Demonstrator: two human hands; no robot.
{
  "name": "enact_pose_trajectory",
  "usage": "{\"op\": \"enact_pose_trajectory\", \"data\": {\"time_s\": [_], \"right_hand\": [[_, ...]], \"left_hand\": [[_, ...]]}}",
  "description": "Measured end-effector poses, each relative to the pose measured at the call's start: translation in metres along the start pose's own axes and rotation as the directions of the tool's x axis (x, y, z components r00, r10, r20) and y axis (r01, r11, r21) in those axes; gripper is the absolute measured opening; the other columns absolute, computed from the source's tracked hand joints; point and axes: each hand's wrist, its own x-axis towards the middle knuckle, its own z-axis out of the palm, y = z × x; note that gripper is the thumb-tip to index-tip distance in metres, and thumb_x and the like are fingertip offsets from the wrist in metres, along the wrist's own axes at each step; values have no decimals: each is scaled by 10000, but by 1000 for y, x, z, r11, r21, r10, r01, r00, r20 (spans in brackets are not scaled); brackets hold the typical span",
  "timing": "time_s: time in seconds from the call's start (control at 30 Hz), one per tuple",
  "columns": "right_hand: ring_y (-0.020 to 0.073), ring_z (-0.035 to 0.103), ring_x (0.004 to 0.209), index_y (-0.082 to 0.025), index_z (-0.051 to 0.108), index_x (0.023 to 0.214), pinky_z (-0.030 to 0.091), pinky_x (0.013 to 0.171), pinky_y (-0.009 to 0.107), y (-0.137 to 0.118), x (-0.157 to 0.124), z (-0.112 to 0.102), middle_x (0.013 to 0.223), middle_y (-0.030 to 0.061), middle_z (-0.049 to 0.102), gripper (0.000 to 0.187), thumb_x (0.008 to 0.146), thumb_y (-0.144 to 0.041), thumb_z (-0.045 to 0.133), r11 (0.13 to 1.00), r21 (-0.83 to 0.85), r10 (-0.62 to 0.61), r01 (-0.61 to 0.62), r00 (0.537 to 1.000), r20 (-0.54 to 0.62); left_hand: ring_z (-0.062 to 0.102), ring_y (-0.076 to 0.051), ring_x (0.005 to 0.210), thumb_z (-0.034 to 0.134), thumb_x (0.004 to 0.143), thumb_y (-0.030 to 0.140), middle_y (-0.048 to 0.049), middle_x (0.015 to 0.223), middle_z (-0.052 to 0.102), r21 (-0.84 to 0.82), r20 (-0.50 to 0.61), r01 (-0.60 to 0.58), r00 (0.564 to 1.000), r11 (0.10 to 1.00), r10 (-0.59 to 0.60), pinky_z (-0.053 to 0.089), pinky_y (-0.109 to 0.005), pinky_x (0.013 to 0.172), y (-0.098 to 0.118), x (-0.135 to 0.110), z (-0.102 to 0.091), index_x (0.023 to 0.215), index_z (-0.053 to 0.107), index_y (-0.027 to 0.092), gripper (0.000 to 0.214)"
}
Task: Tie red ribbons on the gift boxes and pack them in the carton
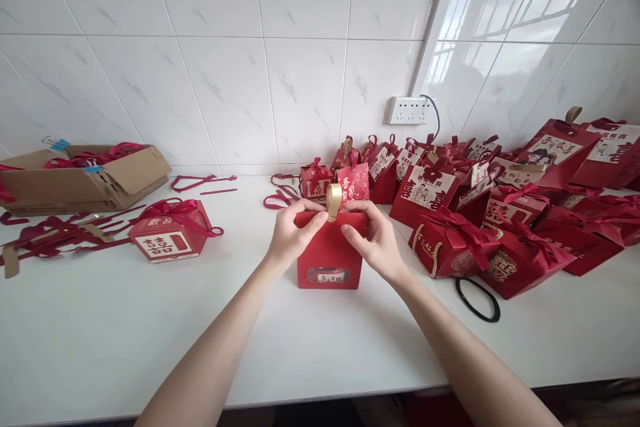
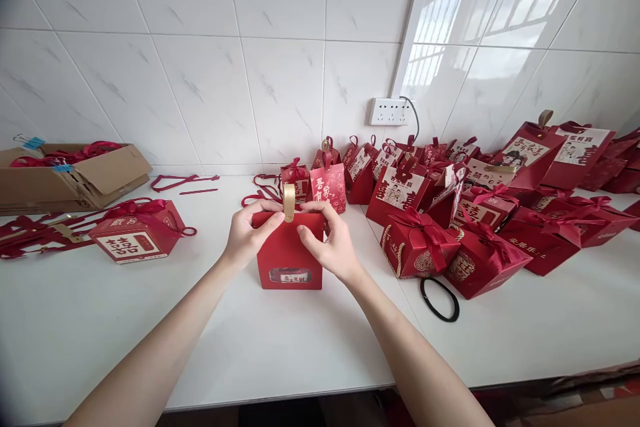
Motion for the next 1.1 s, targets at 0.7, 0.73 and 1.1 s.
{"op": "enact_pose_trajectory", "data": {"time_s": [0.7,0.73,1.1], "right_hand": [[160,603,685,-178,638,721,473,613,260,-9,12,-3,732,23,666,217,692,-392,659,969,84,242,-233,963,-117],[158,602,664,-174,641,719,469,591,257,-10,14,-7,720,24,665,236,675,-404,672,941,151,322,-303,938,-124],[190,625,758,-182,646,789,502,669,309,-85,4,-72,822,46,670,246,727,-419,621,966,-91,211,-244,937,-278]], "left_hand": [[606,-190,834,569,755,399,-37,910,655,-299,70,129,991,945,-114,463,-289,721,-4,-3,4,994,567,199,312],[607,-188,819,551,762,406,-40,928,652,-374,150,178,980,910,-130,462,-280,684,-5,-2,1,1046,546,202,349],[590,-268,969,602,736,427,-93,1061,638,-440,550,267,835,857,22,484,-343,778,41,-15,26,1144,552,190,475]]}}
